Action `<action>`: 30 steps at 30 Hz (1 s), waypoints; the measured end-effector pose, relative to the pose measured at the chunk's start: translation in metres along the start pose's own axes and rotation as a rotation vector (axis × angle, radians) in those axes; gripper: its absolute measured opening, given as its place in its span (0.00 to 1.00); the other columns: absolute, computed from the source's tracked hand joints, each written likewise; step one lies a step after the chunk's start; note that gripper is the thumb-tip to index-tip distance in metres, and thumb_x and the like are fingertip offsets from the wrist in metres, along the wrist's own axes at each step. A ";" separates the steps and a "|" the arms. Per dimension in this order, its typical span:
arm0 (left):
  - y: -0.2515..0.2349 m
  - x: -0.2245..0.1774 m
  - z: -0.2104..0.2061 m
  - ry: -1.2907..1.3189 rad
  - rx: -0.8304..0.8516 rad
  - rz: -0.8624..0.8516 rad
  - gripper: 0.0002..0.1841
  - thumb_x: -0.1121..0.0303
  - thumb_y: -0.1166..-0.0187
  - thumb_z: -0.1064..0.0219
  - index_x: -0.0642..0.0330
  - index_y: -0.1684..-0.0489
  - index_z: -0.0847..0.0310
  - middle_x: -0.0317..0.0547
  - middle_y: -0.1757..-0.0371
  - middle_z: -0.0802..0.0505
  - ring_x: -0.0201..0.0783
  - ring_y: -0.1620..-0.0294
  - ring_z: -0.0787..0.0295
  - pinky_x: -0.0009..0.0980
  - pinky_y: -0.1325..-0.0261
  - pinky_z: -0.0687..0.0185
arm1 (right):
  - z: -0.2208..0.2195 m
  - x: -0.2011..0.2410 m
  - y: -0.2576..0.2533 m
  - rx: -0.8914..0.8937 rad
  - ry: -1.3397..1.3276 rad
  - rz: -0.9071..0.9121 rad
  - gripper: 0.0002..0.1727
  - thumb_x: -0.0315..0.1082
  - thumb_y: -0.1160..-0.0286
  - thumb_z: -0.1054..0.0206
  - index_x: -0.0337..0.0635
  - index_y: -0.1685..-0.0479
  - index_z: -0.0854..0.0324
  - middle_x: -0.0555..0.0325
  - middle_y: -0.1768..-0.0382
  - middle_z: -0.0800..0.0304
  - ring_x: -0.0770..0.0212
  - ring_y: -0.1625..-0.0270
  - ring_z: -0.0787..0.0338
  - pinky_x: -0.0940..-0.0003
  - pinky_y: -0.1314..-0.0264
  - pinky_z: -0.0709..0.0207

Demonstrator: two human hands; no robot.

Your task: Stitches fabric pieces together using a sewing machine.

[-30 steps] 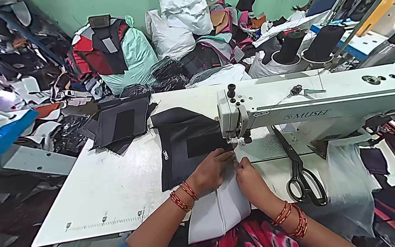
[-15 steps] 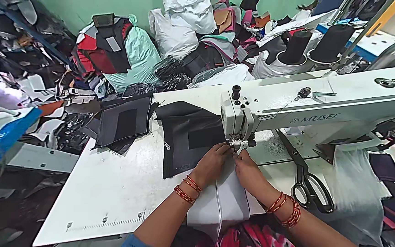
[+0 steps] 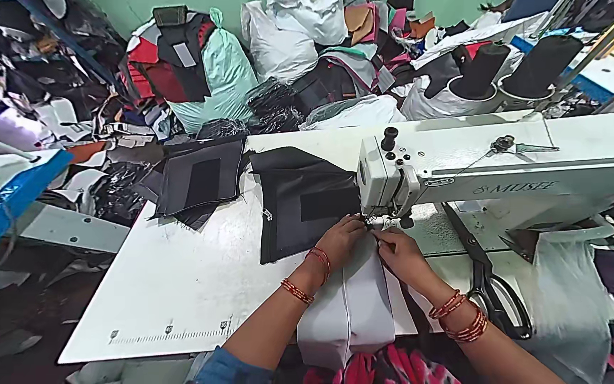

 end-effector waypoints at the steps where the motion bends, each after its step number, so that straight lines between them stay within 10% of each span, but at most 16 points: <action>1: 0.000 0.001 -0.001 0.005 -0.007 0.004 0.18 0.88 0.28 0.42 0.76 0.45 0.11 0.66 0.36 0.08 0.64 0.23 0.19 0.50 0.14 0.32 | 0.001 -0.003 -0.001 0.009 -0.040 -0.002 0.21 0.22 0.22 0.43 0.31 0.32 0.16 0.37 0.40 0.13 0.51 0.39 0.15 0.63 0.33 0.24; 30: -0.008 0.004 -0.003 -0.134 0.044 0.085 0.17 0.85 0.25 0.41 0.74 0.42 0.11 0.66 0.37 0.08 0.64 0.26 0.16 0.49 0.19 0.27 | -0.026 0.015 -0.006 0.147 0.381 -0.072 0.23 0.21 0.16 0.48 0.26 0.24 0.26 0.30 0.28 0.24 0.41 0.25 0.20 0.55 0.22 0.28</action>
Point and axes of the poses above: each hand's wrist, its own y-axis away from the middle knuckle, its own z-axis out of the back of the hand, x = y × z, the point moved 10 cm from there along -y, towards the middle knuckle
